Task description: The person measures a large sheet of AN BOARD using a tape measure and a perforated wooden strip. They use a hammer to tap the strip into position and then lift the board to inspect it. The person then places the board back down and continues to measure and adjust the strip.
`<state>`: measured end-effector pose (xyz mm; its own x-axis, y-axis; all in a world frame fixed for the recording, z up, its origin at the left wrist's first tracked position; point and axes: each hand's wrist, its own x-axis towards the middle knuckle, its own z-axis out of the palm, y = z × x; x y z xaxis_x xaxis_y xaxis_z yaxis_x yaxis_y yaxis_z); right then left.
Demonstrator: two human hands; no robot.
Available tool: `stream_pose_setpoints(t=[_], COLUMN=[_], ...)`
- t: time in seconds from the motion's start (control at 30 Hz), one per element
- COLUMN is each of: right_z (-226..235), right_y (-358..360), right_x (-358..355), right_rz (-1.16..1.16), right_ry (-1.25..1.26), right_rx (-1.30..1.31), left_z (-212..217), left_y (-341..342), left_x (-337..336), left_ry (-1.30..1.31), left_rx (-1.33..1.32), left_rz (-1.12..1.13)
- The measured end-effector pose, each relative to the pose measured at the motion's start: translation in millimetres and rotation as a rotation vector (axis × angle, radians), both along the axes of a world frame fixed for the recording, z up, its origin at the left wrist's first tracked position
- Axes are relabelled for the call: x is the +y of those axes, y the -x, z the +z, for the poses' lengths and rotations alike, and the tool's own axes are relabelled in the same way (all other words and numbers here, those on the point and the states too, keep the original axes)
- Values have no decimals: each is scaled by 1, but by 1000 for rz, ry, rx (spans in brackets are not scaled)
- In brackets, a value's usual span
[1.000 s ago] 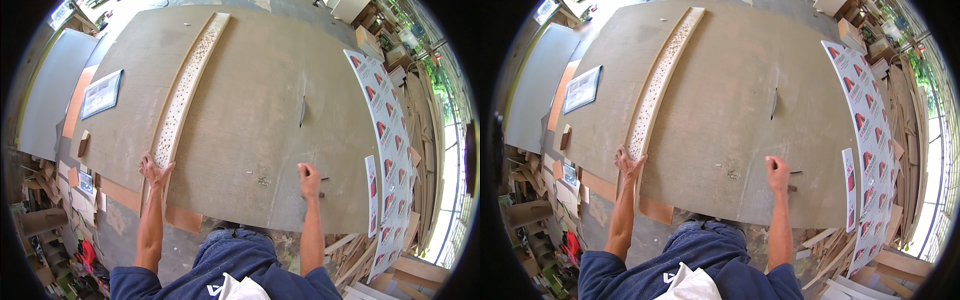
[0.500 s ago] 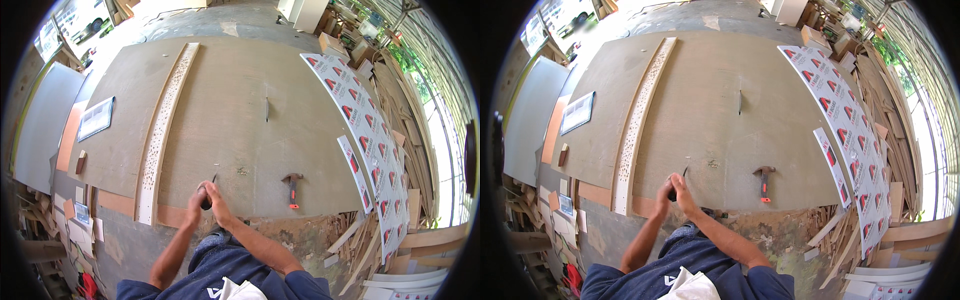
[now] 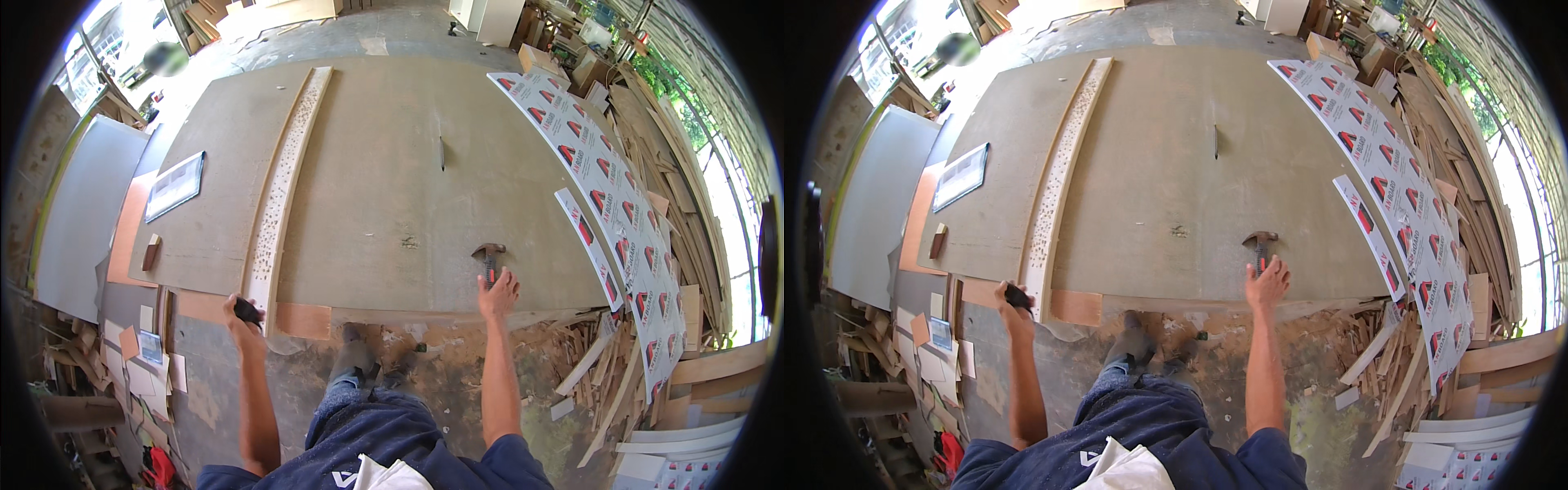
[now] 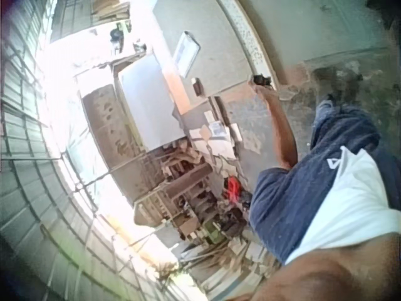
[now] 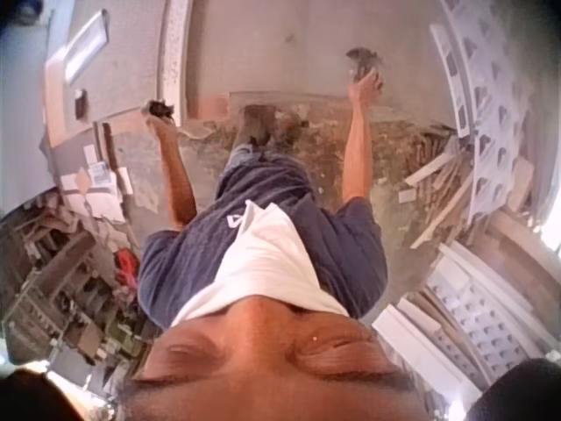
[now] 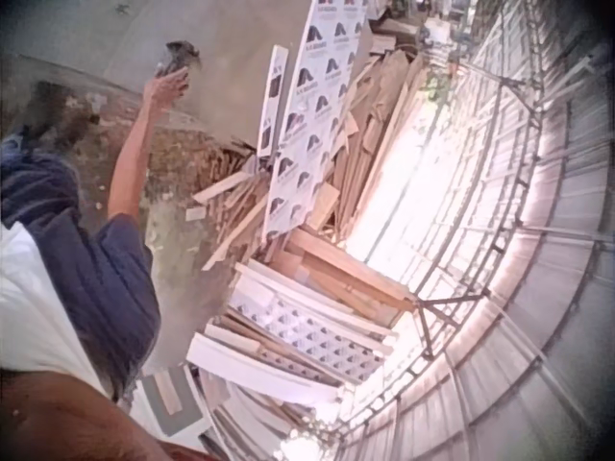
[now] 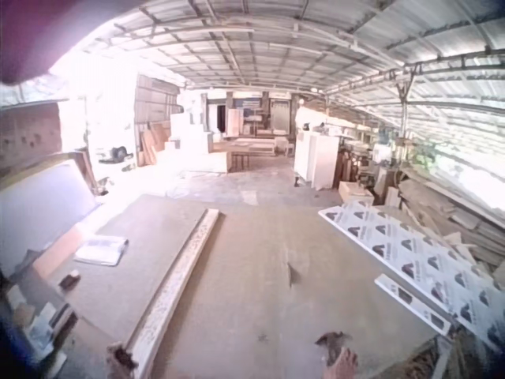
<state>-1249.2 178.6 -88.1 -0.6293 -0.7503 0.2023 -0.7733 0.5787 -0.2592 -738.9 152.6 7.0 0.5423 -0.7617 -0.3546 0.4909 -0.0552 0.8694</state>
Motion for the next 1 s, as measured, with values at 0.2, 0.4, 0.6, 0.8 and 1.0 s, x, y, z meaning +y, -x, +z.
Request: stream_pose_setpoints(t=[0.2, 0.4, 0.6, 0.8, 1.0], right_z=[-38, -44, -12, 13, 41], right_y=[10, -58, -226, -357, -408], right_x=[-21, -38, -2, 19, -1], right_rz=[70, -228, -213, -23, 178], right_ry=[-223, 38, 638, 517, 248], right_rx=[-182, -416, -1391, -1473, -1057], left_z=[-23, -73, -133, -149, -135], left_y=[-127, -220, -267, -264, -191], left_x=[-74, -146, -197, -220, -169], left_ry=[-80, -285, -312, -242, -163], left_rx=[-833, -1407, -1575, -1610, -1587], left_rz=[-138, -300, -513, -564, -420])
